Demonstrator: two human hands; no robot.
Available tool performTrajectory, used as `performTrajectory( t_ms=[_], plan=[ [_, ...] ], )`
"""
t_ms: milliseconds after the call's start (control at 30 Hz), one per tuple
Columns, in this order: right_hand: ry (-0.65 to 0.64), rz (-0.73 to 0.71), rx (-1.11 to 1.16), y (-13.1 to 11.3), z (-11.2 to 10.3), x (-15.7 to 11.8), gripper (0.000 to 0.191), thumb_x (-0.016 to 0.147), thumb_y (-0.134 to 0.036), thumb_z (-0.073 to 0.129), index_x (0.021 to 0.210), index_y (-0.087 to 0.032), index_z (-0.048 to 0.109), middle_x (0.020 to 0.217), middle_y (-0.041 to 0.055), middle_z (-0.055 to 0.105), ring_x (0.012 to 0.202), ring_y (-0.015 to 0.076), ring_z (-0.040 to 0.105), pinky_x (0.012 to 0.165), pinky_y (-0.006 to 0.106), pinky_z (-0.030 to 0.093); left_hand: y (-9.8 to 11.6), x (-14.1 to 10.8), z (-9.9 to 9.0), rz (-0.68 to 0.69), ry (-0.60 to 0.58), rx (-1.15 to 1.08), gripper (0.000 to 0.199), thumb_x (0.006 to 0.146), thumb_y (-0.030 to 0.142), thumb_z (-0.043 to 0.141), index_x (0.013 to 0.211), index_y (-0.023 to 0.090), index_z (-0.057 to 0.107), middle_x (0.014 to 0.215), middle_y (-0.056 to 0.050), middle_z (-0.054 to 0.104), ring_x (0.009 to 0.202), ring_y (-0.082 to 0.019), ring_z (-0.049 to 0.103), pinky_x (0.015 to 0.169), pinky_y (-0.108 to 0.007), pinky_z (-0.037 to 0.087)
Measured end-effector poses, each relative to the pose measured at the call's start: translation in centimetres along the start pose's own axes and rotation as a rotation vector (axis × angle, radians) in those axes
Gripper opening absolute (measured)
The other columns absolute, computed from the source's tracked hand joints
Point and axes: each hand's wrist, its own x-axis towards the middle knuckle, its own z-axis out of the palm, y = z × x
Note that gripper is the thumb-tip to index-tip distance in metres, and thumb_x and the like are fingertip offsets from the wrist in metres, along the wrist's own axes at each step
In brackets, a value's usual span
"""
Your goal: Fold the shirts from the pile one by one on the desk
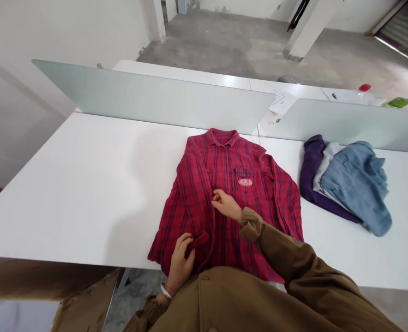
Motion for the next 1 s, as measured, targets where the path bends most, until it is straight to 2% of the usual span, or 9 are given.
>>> performTrajectory(
  t_ms=[133,300,433,567,633,700,767,833,1000],
  plan=[
    [-0.016,0.045,-0.171,-0.4,2.0,-4.1,0.048,0.073,-0.030,0.052,0.117,-0.015,0.040,0.098,0.0089,0.057,0.084,0.0165,0.055,0.075,0.028,0.040,1.5,0.0,-2.1,-0.043,0.036,-0.077,0.016,0.075,0.022,0.050,0.090,0.018,0.053,0.103,-0.008,0.053,0.100,-0.018,0.051,0.088,-0.040,0.044],
    [-0.024,0.089,-0.138,-0.7,3.9,-5.8,0.052,0.072,-0.021,0.049,0.121,-0.015,0.035,0.098,0.0088,0.058,0.089,0.0181,0.055,0.077,0.029,0.039,3.0,-0.8,-5.2,0.004,0.067,-0.117,0.019,0.075,0.027,0.053,0.092,0.019,0.053,0.104,-0.007,0.052,0.100,-0.018,0.050,0.090,-0.039,0.041],
    [0.011,0.191,0.109,-0.8,4.9,-6.0,0.051,0.071,-0.015,0.047,0.120,-0.016,0.034,0.088,0.0049,0.059,0.077,0.0136,0.056,0.070,0.026,0.042,2.3,-1.6,-5.6,-0.110,0.025,-0.267,0.023,0.073,0.030,0.055,0.093,0.019,0.053,0.104,-0.007,0.053,0.097,-0.017,0.053,0.088,-0.035,0.043],
    [0.075,0.285,0.483,-1.5,6.7,-7.7,0.057,0.067,-0.020,0.056,0.120,-0.016,0.033,0.096,0.0069,0.058,0.080,0.0125,0.057,0.069,0.024,0.045,1.8,-2.1,-4.6,-0.320,-0.029,-0.535,0.038,0.072,0.032,0.057,0.106,0.019,0.045,0.101,-0.007,0.058,0.089,-0.015,0.057,0.079,-0.031,0.048],
    [0.020,0.341,0.653,-1.9,7.6,-9.2,0.047,0.065,-0.020,0.057,0.110,-0.016,0.043,0.095,0.0067,0.059,0.076,0.0126,0.058,0.066,0.024,0.047,2.0,-2.2,-4.2,-0.348,-0.047,-0.629,0.040,0.072,0.031,0.057,0.108,0.020,0.043,0.107,-0.008,0.056,0.092,-0.016,0.057,0.078,-0.030,0.048],
    [-0.078,0.380,0.788,-2.1,7.6,-10.5,0.030,0.066,-0.017,0.054,0.095,-0.015,0.051,0.085,0.0047,0.061,0.070,0.0124,0.058,0.062,0.025,0.047,2.2,-2.0,-4.1,-0.307,-0.183,-0.639,0.040,0.073,0.032,0.055,0.110,0.020,0.043,0.113,-0.009,0.054,0.097,-0.017,0.056,0.080,-0.031,0.048],
    [-0.113,0.354,0.887,-2.4,6.1,-11.2,0.019,0.066,-0.014,0.051,0.084,-0.015,0.054,0.076,0.0020,0.062,0.067,0.0120,0.058,0.063,0.025,0.047,2.2,-0.9,-4.3,-0.183,-0.371,-0.509,0.040,0.075,0.032,0.053,0.111,0.019,0.045,0.117,-0.010,0.052,0.104,-0.019,0.052,0.086,-0.033,0.045],
    [-0.075,0.275,0.921,-2.6,3.2,-11.5,0.017,0.064,-0.012,0.052,0.080,-0.015,0.055,0.070,-0.0004,0.061,0.068,0.0114,0.058,0.067,0.025,0.047,2.1,1.5,-4.5,-0.005,-0.443,-0.269,0.036,0.076,0.032,0.050,0.109,0.019,0.049,0.119,-0.010,0.049,0.110,-0.019,0.048,0.092,-0.035,0.041],
    [-0.087,0.096,0.744,-3.4,-5.4,-10.9,0.012,0.062,-0.015,0.057,0.073,-0.015,0.054,0.067,-0.0036,0.058,0.061,0.0080,0.053,0.064,0.022,0.044,2.8,13.1,-4.4,0.359,-0.309,0.208,0.033,0.083,0.025,0.033,0.111,0.016,0.047,0.121,-0.010,0.044,0.115,-0.017,0.041,0.099,-0.036,0.034]
  ],
)
